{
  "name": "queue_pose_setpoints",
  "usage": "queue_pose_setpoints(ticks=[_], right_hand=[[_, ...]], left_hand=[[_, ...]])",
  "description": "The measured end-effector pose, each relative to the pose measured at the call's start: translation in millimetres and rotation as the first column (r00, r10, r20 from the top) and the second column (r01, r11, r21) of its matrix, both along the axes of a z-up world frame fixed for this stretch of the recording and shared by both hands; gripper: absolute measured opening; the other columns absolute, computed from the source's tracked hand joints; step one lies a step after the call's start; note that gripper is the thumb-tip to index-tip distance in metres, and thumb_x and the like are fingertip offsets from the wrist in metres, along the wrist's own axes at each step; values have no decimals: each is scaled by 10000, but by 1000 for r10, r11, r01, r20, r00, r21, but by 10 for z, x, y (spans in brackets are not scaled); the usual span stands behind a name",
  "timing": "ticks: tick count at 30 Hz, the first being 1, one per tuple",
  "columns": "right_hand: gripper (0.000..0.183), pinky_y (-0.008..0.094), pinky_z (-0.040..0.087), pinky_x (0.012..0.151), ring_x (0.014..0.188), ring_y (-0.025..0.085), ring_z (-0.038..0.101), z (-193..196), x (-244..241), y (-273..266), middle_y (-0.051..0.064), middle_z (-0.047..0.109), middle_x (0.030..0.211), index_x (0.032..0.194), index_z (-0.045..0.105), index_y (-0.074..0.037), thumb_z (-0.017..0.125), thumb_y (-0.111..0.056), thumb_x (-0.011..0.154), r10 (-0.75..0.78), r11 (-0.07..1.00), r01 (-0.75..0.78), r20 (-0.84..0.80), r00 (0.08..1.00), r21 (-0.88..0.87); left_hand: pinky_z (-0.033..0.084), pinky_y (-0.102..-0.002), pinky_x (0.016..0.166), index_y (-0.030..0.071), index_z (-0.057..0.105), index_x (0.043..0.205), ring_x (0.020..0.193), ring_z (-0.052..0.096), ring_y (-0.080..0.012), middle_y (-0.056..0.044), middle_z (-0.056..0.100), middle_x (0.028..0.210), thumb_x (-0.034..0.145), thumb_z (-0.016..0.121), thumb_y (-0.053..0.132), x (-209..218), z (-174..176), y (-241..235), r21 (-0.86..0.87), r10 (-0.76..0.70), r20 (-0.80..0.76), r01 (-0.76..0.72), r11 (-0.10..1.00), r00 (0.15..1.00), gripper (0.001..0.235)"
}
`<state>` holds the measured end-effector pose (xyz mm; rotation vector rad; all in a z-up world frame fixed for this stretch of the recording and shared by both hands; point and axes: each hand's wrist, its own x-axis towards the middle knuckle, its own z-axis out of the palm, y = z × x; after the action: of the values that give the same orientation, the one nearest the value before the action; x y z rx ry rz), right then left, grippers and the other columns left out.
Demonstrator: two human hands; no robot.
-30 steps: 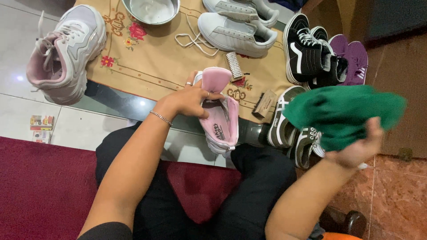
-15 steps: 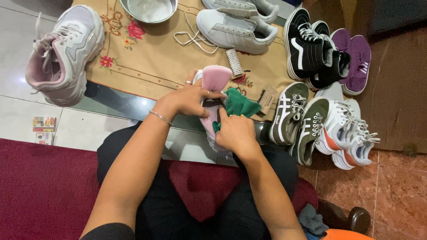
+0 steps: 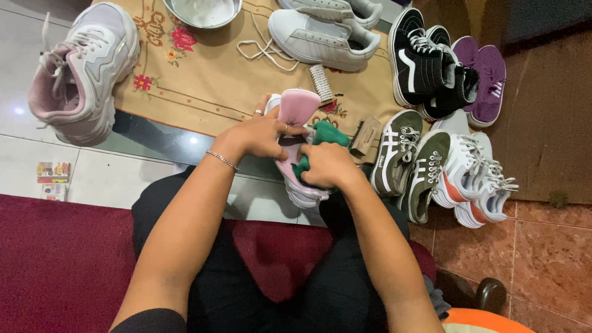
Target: The person cleans the inside of a white sneaker with a pink insole using a green cloth and a small brush. They wipe the interior surfaces, remove the insole to clean it separately, and then place it back inside the shoe.
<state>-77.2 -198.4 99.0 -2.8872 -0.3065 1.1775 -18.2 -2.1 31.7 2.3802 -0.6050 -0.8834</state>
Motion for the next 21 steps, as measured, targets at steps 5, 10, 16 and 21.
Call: queue_pose_setpoints(ticks=[5,10,16,21], right_hand=[[789,685,579,1070,1249,566,753,-21,90,167,289,803,1271,1567,625,-118,678,-314,804,-28,999,28,1,1000,-34],[783,656,589,1086,1294,531,744,4,230,192,269,799,1343,1532,661,-63,692,-283,782,8,999,-12,-95,995,-40],[918,685,521,1185,1417,583,654,201,246,132,357,724,1469,1638,544,22,821,-293,821,-37,993,56,-176,984,104],[824,656,572,1110,1329,562,712,122,296,96,315,777,1378,1501,668,7,881,-342,786,-3,992,24,-160,987,126]], left_hand=[[160,-542,1459,626,601,1598,1754,-74,-538,-31,224,1903,683,805,488,24,-110,-33,8,-8,20,8,1000,1000,947],[138,-555,1459,639,586,1604,1748,-101,-544,-31,171,1916,677,811,499,12,-6,-39,12,-14,8,14,1000,1000,965],[173,-547,1452,626,611,1592,1752,-90,-532,-28,218,1895,675,818,469,15,-87,-33,12,5,-5,-5,1000,1000,953],[173,-541,1453,635,604,1595,1749,-104,-529,-28,199,1907,672,818,476,20,-67,-35,22,-4,-4,4,1000,1000,961]])
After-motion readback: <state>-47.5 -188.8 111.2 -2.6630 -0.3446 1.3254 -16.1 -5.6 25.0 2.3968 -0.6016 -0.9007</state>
